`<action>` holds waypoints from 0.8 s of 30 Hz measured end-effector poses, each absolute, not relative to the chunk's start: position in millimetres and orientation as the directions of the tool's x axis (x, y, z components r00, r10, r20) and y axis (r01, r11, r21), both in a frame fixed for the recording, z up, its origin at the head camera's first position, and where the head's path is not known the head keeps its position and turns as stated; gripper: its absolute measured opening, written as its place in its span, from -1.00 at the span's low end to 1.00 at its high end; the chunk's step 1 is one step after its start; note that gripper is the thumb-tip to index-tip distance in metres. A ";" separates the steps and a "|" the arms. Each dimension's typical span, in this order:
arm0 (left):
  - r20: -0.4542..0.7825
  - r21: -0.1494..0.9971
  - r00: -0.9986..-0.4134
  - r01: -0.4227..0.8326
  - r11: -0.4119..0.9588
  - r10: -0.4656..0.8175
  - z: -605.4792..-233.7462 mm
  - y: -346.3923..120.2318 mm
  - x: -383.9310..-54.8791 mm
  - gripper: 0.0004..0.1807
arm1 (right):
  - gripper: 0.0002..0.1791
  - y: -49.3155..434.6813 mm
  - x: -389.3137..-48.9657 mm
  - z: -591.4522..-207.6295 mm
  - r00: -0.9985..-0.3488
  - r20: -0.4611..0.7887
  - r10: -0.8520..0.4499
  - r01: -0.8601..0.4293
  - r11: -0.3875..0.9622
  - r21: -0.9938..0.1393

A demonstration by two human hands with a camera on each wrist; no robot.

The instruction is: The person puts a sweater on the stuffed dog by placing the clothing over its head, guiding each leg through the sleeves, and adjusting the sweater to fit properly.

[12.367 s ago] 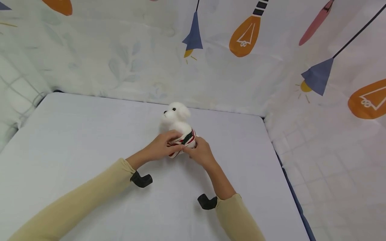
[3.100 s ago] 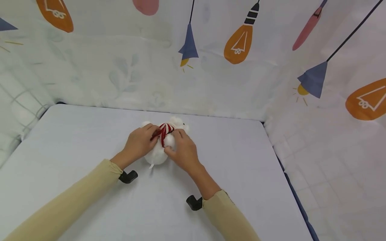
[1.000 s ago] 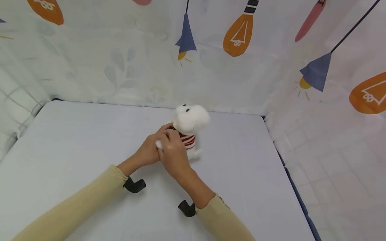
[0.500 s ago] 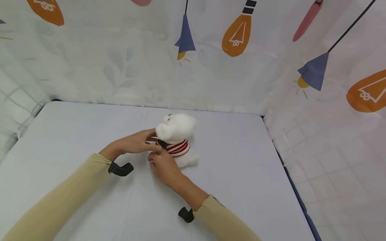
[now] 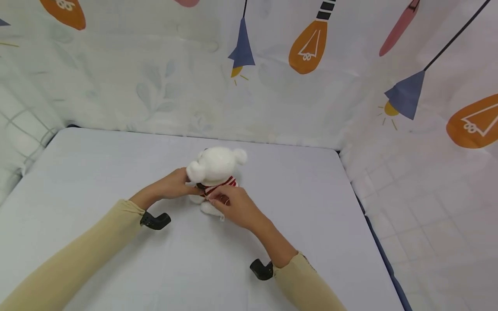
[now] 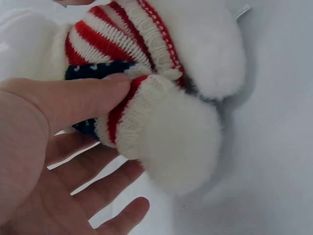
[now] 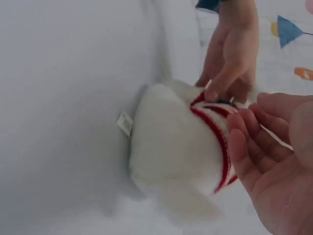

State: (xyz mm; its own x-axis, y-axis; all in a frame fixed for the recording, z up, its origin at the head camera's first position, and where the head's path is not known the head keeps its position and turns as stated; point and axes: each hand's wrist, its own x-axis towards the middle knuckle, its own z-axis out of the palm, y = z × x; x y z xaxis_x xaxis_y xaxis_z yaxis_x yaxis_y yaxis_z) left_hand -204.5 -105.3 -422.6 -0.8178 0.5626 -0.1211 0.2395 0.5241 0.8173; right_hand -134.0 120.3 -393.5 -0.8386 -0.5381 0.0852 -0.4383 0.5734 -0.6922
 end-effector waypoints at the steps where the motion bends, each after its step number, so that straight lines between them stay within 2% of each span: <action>1: -0.114 0.814 -0.817 0.249 0.525 0.564 -423.7 -105.2 -205.2 -0.41 | -0.85 125.6 -135.8 -393.1 -0.848 0.121 -0.516 -0.453 0.587 -0.670; 5: -0.050 0.767 -0.836 0.319 0.557 0.547 -425.4 -104.2 -209.5 -0.47 | -0.86 144.1 -144.3 -400.6 -0.861 0.258 -0.439 -0.507 0.694 -0.512; 8: 0.009 0.707 -0.868 0.357 0.610 0.497 -428.2 -103.7 -214.7 -0.53 | -0.81 151.3 -147.1 -412.2 -0.851 0.297 -0.433 -0.523 0.744 -0.416; 13: 0.065 0.599 -0.948 0.287 0.747 0.312 -427.8 -102.2 -207.5 -0.66 | -0.61 149.3 -146.4 -424.7 -0.798 0.333 -0.502 -0.599 0.721 -0.350; 15: 0.122 0.569 -0.959 0.279 0.774 0.256 -424.6 -98.7 -196.5 -0.73 | -0.56 148.4 -146.9 -424.3 -0.784 0.342 -0.517 -0.616 0.717 -0.327; 17: 0.205 0.550 -0.939 0.344 0.761 0.276 -422.4 -93.4 -184.8 -0.78 | -0.58 149.0 -148.2 -422.9 -0.787 0.338 -0.516 -0.611 0.727 -0.312; 19: 0.283 0.523 -0.890 0.456 0.720 0.358 -422.4 -87.8 -174.2 -0.81 | -0.64 148.7 -149.4 -421.9 -0.800 0.328 -0.503 -0.594 0.743 -0.310; 22: 0.345 0.486 -0.799 0.601 0.634 0.493 -423.8 -80.9 -162.2 -0.79 | -0.74 145.4 -152.1 -421.7 -0.830 0.293 -0.474 -0.555 0.753 -0.355; 24: 0.363 0.465 -0.770 0.638 0.614 0.525 -425.3 -77.1 -157.7 -0.76 | -0.80 142.9 -154.2 -422.3 -0.847 0.260 -0.463 -0.531 0.751 -0.392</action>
